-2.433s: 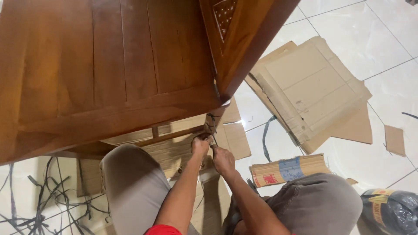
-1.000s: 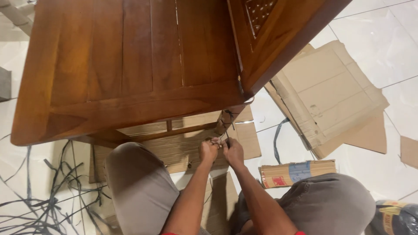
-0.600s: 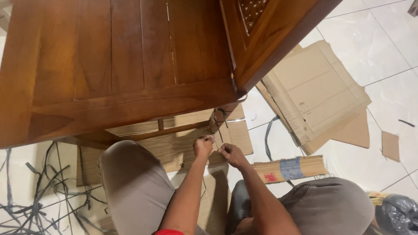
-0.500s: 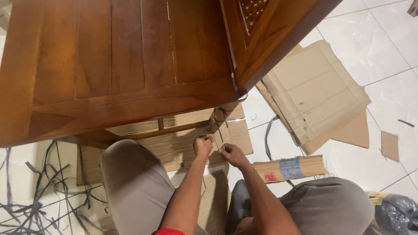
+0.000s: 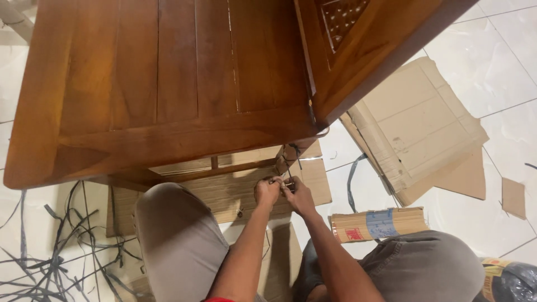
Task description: Wrapping a wooden chair leg with cardboard and securing it with plastic strips
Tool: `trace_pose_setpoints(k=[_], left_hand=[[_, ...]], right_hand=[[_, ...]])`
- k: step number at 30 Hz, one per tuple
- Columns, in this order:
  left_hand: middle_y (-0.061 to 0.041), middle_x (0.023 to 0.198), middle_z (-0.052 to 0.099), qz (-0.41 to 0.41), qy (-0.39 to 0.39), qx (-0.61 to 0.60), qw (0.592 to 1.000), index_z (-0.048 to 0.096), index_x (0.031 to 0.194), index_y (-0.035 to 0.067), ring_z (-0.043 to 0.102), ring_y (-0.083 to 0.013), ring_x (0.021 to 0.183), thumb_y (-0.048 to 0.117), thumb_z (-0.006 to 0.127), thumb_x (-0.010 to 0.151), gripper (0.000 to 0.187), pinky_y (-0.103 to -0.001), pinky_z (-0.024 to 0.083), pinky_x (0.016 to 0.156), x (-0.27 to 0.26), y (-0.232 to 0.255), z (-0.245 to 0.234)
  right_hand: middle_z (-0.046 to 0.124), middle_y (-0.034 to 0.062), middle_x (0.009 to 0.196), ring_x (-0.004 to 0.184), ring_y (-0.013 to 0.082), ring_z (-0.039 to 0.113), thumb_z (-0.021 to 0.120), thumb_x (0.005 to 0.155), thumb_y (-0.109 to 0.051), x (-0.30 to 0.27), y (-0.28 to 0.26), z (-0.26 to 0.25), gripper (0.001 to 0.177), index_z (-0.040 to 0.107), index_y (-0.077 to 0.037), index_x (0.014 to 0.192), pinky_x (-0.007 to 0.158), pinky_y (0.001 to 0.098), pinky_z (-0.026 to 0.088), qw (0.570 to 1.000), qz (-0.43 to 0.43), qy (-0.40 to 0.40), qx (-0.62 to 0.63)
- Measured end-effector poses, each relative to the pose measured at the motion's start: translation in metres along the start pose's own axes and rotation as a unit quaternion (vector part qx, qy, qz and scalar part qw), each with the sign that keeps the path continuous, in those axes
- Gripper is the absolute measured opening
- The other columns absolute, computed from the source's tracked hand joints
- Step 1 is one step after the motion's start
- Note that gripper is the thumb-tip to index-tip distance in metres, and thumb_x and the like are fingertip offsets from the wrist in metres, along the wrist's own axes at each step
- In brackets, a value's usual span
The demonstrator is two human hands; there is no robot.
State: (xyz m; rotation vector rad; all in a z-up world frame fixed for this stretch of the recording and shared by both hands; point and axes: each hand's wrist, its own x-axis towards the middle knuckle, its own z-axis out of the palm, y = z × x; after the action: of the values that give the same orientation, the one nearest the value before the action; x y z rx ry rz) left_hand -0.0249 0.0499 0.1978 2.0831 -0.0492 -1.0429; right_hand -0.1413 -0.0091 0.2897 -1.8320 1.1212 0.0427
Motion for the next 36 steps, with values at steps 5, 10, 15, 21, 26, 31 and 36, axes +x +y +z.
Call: trace_pose_setpoints(k=[5,10,15,21,26,31,36], left_hand=[[-0.01,0.092,0.08,-0.014,0.014,-0.001,1.0,0.083,0.092,0.017,0.074,-0.0334,0.103,0.041,0.069,0.078,0.031,-0.047,0.059,0.086,0.004,-0.001,0.001],[-0.013,0.097,0.079,0.01,0.018,0.014,1.0,0.082,0.101,0.013,0.074,-0.0357,0.104,0.04,0.066,0.086,0.035,-0.047,0.06,0.089,-0.022,0.012,-0.019],[-0.018,0.107,0.078,0.036,0.008,0.056,0.998,0.078,0.112,0.01,0.071,-0.0401,0.112,0.042,0.061,0.092,0.042,-0.052,0.057,0.095,-0.045,0.028,-0.036],[-0.019,0.108,0.077,0.072,0.035,-0.026,0.996,0.079,0.11,0.007,0.07,-0.0403,0.112,0.04,0.067,0.087,0.042,-0.051,0.057,0.093,-0.054,0.026,-0.037],[-0.021,0.11,0.076,0.085,0.045,-0.094,0.991,0.079,0.109,0.005,0.068,-0.0418,0.115,0.039,0.074,0.085,0.042,-0.052,0.055,0.096,-0.052,0.022,-0.026],[-0.024,0.114,0.074,-0.029,0.013,-0.257,0.966,0.072,0.116,-0.004,0.068,-0.0353,0.116,0.036,0.059,0.091,0.049,-0.048,0.054,0.093,-0.05,0.027,-0.019],[-0.028,0.119,0.067,-0.096,-0.029,-0.388,0.916,0.062,0.125,-0.015,0.065,-0.0384,0.115,0.021,0.059,0.09,0.051,-0.049,0.054,0.093,0.006,-0.017,0.022]], right_hand=[[0.081,0.0073,0.087,0.085,0.0284,0.078,0.059,0.098,-0.029,-0.003,-0.011,0.007,0.019,0.069,-0.018,0.109,0.083,0.0459,0.058,0.995,-0.046,0.079,-0.048],[0.081,0.0061,0.092,0.094,0.0332,0.076,0.053,0.099,-0.025,0.004,-0.005,0.015,0.026,0.068,-0.022,0.119,0.085,0.0499,0.058,0.986,-0.079,0.082,-0.124],[0.08,0.005,0.097,0.098,0.0331,0.075,0.05,0.099,-0.019,-0.004,-0.017,0.017,0.034,0.067,-0.03,0.126,0.089,0.0495,0.058,0.977,-0.081,0.074,-0.183],[0.079,0.0037,0.097,0.097,0.0297,0.075,0.052,0.099,-0.025,0.002,-0.015,0.017,0.028,0.067,-0.033,0.121,0.084,0.0455,0.06,0.969,-0.076,0.08,-0.223],[0.078,0.0132,0.094,0.097,0.0385,0.073,0.063,0.096,-0.034,0.018,-0.006,0.017,0.023,0.074,-0.024,0.112,0.085,0.0519,0.059,0.975,-0.063,0.108,-0.183],[0.073,0.0225,0.089,0.094,0.0452,0.071,0.059,0.096,-0.033,0.032,0.018,0.034,0.023,0.069,-0.013,0.102,0.083,0.0552,0.058,0.978,-0.08,0.134,-0.141],[0.07,0.0313,0.088,0.091,0.0526,0.068,0.059,0.098,-0.025,0.029,0.011,0.034,0.023,0.068,-0.005,0.104,0.078,0.0618,0.056,0.975,-0.125,0.144,-0.114]])
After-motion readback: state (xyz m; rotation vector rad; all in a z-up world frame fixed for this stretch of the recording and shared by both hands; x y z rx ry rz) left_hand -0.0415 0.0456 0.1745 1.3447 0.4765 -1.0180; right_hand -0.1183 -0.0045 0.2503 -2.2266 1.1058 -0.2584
